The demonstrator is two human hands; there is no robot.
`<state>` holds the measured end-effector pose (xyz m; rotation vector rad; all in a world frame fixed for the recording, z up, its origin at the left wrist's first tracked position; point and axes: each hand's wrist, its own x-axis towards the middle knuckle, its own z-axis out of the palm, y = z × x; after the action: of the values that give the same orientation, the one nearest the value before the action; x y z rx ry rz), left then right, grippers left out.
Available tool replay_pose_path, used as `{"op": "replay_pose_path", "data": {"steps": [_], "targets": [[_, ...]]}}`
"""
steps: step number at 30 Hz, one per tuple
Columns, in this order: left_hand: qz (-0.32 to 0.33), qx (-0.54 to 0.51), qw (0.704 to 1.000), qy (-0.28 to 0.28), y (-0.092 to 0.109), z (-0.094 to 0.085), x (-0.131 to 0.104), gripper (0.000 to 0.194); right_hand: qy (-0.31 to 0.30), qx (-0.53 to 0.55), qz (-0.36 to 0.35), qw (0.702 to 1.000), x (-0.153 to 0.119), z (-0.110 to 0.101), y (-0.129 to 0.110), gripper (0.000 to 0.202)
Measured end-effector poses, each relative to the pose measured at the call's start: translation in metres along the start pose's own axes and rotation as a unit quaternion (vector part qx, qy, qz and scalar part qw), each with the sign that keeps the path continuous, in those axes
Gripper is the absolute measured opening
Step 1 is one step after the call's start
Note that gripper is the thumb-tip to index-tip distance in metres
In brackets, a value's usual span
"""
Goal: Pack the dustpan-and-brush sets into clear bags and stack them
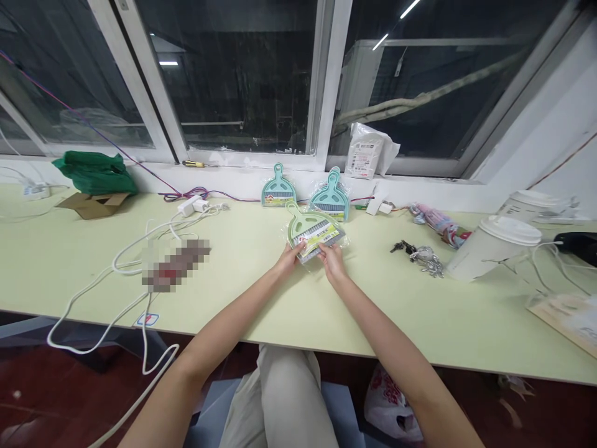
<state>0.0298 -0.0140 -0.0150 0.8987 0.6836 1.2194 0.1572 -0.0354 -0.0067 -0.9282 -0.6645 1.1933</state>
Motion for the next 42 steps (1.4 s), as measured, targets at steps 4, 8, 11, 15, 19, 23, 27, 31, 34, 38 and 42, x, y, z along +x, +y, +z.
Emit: {"op": "replay_pose_path", "data": {"steps": [4,8,11,15,19,23,27,31,34,38,42], "targets": [[0.012,0.004,0.999,-0.031,-0.003,0.008,-0.003,0.049,0.026,-0.001,-0.033,0.999,0.002,-0.001,0.0,0.03],[0.078,0.047,0.996,0.0,-0.002,0.011,-0.006,0.052,0.035,0.019,-0.031,0.999,-0.002,0.006,0.003,0.029],[0.083,0.039,0.995,0.037,-0.001,0.011,-0.007,0.046,0.014,0.042,-0.025,0.999,-0.007,0.01,0.002,0.029],[0.039,0.038,0.997,0.061,0.004,0.011,-0.009,0.038,0.005,0.053,-0.012,0.998,-0.009,0.009,0.001,0.029],[0.029,0.055,0.995,0.072,0.006,0.007,-0.009,0.037,-0.009,0.054,-0.018,0.998,-0.008,0.008,0.001,0.029],[0.069,0.082,0.993,0.057,0.002,0.004,-0.007,0.041,-0.028,0.036,-0.03,0.998,-0.009,0.008,0.0,0.033],[0.12,0.117,0.985,0.03,-0.006,0.004,-0.006,0.047,0.011,0.043,-0.056,0.997,-0.012,0.009,0.001,0.034],[0.121,0.105,0.987,0.002,-0.014,0.005,-0.005,0.05,0.064,0.049,-0.046,0.996,-0.009,0.007,0.006,0.035],[0.103,0.086,0.991,-0.004,-0.011,0.005,-0.004,0.051,0.048,0.033,-0.057,0.997,-0.005,0.005,0.007,0.038],[0.074,0.027,0.997,-0.011,0.003,0.006,-0.003,0.04,0.039,0.031,-0.072,0.996,-0.009,0.008,0.006,0.04],[0.041,0.01,0.999,0.001,0.015,0.005,-0.004,0.04,0.017,0.031,-0.086,0.996,-0.017,0.015,0.01,0.043]]}}
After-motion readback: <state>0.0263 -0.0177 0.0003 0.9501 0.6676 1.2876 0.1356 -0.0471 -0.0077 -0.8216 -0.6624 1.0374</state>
